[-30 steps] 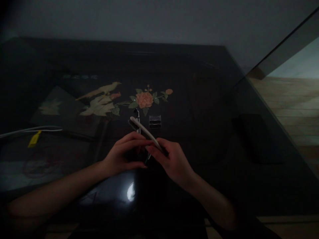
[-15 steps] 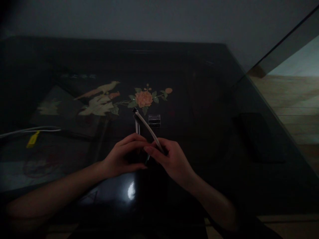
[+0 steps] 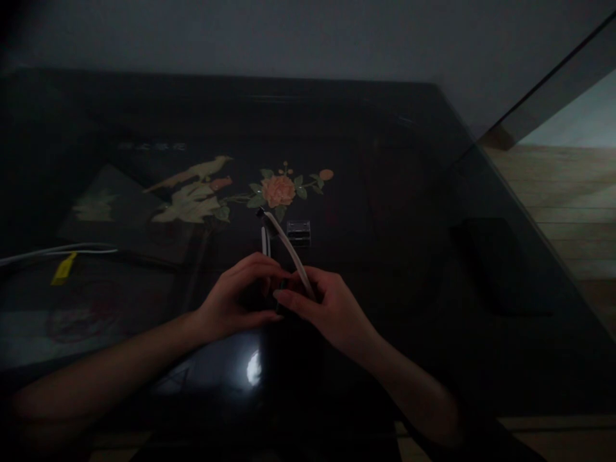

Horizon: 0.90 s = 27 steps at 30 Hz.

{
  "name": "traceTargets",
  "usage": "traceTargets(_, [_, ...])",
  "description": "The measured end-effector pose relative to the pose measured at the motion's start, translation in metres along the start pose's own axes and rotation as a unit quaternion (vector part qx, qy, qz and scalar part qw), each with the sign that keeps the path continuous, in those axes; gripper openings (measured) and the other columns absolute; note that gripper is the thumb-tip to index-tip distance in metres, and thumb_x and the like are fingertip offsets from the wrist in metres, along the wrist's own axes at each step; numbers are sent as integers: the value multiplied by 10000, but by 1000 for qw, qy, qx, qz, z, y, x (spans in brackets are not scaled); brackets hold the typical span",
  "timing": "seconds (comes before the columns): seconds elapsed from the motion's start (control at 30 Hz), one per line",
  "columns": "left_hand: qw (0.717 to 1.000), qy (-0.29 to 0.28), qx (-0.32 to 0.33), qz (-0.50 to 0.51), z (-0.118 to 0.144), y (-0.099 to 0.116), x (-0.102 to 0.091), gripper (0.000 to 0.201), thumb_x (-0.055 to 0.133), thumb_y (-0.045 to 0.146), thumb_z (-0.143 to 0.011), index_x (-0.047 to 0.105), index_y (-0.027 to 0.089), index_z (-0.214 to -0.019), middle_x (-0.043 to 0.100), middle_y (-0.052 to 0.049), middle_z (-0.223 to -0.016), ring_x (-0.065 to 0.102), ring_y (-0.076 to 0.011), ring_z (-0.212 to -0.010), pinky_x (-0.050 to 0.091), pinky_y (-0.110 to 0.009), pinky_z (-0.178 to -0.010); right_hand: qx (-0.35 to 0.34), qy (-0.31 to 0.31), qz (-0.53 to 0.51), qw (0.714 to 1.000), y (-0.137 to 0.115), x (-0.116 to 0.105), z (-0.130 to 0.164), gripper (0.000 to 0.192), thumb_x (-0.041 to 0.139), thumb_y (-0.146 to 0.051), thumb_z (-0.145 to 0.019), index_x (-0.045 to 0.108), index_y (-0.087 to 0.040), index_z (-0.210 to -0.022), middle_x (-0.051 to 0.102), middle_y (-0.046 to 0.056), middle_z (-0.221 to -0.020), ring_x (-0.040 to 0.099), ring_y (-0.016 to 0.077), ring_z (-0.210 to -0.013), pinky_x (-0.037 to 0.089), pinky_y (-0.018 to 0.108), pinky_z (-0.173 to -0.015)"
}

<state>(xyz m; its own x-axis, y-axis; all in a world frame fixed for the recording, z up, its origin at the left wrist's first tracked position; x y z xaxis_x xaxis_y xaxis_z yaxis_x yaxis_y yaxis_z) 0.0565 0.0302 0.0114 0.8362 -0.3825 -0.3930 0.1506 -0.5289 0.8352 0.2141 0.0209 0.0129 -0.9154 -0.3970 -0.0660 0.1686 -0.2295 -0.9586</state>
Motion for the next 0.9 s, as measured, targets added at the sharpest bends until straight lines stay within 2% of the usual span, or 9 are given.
traceTargets(0.1, [1000, -2, -15, 25, 0, -1, 0, 417, 777, 317, -744, 632, 187, -1113, 628, -87, -1009, 583, -169, -836, 497, -252, -651, -4, -1, -9, 1000, 2, 0, 1, 342, 663, -501, -811, 631, -160, -823, 461, -43, -603, 381, 80, -508, 303, 207, -450])
traceTargets(0.2, [988, 25, -86, 127, 0, -8, -3, 395, 768, 356, -747, 659, 181, -1083, 624, -82, -1008, 581, -169, -851, 487, -244, -663, -14, 13, -27, 999, 1, -2, 3, 411, 577, -543, -866, 664, -143, -909, 464, -34, -612, 407, 84, -518, 322, 206, -457])
traceTargets(0.27, [961, 66, -145, 226, 0, -15, -5, 390, 758, 396, -756, 672, 183, -1072, 630, -70, -995, 579, -157, -838, 475, -240, -678, -19, 25, -9, 999, 0, -5, 5, 437, 512, -516, -917, 668, -136, -1067, 489, -24, -641, 420, 84, -523, 320, 201, -447])
traceTargets(0.37, [904, 131, -196, 357, 0, -24, -7, 421, 770, 441, -740, 676, 196, -1070, 638, -28, -892, 548, -112, -723, 435, -218, -630, -30, 24, 23, 999, -2, -9, 8, 445, 473, -428, -961, 584, -161, -1299, 513, -27, -663, 388, 70, -486, 304, 192, -418])
traceTargets(0.47, [856, 176, -230, 427, -2, -28, -8, 436, 787, 453, -718, 683, 171, -1033, 585, -2, -778, 502, -87, -647, 398, -204, -579, -36, 16, 32, 999, 1, -10, 8, 467, 487, -352, -963, 496, -210, -1408, 521, -31, -680, 382, 68, -475, 317, 188, -408])
traceTargets(0.53, [839, 188, -247, 446, -3, -28, -9, 447, 796, 448, -708, 682, 156, -1025, 561, 2, -749, 491, -89, -636, 395, -208, -571, -44, 17, 39, 998, 4, -11, 7, 491, 489, -323, -962, 452, -246, -1446, 531, -27, -694, 402, 76, -482, 345, 192, -411])
traceTargets(0.67, [829, 188, -251, 463, -4, -29, -11, 459, 810, 431, -698, 682, 148, -1037, 554, 12, -703, 476, -82, -610, 386, -208, -570, -71, 37, 84, 993, 8, -11, 7, 497, 510, -279, -951, 462, -294, -1445, 574, -9, -730, 450, 96, -515, 405, 210, -445])
traceTargets(0.9, [817, 180, -283, 468, -2, -35, -9, 520, 832, 431, -671, 684, 120, -1062, 560, 14, -687, 474, -69, -607, 371, -204, -576, -63, 72, 125, 988, 14, -10, 5, 419, 562, -303, -921, 598, -295, -1339, 635, 19, -740, 437, 111, -514, 379, 218, -420])
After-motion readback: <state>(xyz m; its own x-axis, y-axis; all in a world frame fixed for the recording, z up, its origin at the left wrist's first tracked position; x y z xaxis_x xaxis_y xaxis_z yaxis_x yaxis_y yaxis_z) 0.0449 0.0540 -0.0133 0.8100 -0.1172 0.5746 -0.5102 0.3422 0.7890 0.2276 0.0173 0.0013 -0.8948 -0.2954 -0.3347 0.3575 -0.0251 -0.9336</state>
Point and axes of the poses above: each hand's wrist, its own z-axis away from the middle knuckle, its own x-axis out of the palm, y = z × x, the point moved 4 cm from there along -z, towards the middle knuckle
